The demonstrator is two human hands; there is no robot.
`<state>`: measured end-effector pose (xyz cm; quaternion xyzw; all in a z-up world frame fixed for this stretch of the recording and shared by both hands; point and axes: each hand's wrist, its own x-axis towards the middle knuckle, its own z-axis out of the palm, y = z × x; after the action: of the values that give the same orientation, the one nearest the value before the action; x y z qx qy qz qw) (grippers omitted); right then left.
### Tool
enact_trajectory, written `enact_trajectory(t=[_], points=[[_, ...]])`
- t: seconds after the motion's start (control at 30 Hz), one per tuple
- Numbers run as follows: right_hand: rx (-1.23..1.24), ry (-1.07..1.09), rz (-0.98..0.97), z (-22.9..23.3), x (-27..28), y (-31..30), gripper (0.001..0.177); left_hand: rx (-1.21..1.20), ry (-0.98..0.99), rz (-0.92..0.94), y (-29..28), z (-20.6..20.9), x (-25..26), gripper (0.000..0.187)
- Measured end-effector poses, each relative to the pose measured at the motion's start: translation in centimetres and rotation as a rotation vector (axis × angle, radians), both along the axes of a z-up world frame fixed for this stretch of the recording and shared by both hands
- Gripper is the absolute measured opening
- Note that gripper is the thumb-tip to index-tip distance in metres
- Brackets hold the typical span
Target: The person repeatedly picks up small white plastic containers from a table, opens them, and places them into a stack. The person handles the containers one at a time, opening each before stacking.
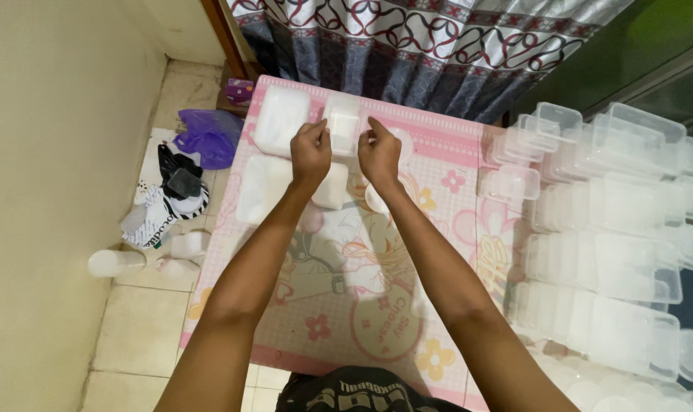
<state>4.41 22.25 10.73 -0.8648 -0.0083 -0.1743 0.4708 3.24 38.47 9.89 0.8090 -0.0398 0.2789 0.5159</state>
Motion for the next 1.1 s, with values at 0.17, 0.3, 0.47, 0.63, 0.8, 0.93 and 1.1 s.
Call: enact_trajectory(t=[0.17,0.3,0.47,0.63,0.8,0.93,1.1], points=[[0.002,0.035,-0.013,0.1,3.7,1.3,0.039,0.031,0.051,0.014,0.8,-0.3,4.3,0.024],[0.012,0.036,-0.019,-1.0,5.6,1.7,0.038,0.025,0.068,0.033,1.1,-1.6,6.5,0.023],[0.012,0.126,-0.013,-3.1,7.6,1.7,0.04,0.075,0.108,0.053,1.4,-4.0,8.9,0.022],[-0.199,0.141,-0.011,-5.7,7.6,1.6,0.04,0.172,0.172,0.095,1.4,-6.5,9.0,0.021],[-0.132,0.183,-0.01,-7.2,7.4,1.6,0.043,0.159,0.22,0.102,1.4,-7.5,8.6,0.023],[-0.142,0.147,0.007,-6.8,7.1,1.8,0.043,0.128,0.32,0.096,1.2,-6.9,8.4,0.026],[-0.053,0.192,0.005,-5.1,4.6,1.1,0.044,0.083,0.199,0.104,1.1,-5.6,6.0,0.031]])
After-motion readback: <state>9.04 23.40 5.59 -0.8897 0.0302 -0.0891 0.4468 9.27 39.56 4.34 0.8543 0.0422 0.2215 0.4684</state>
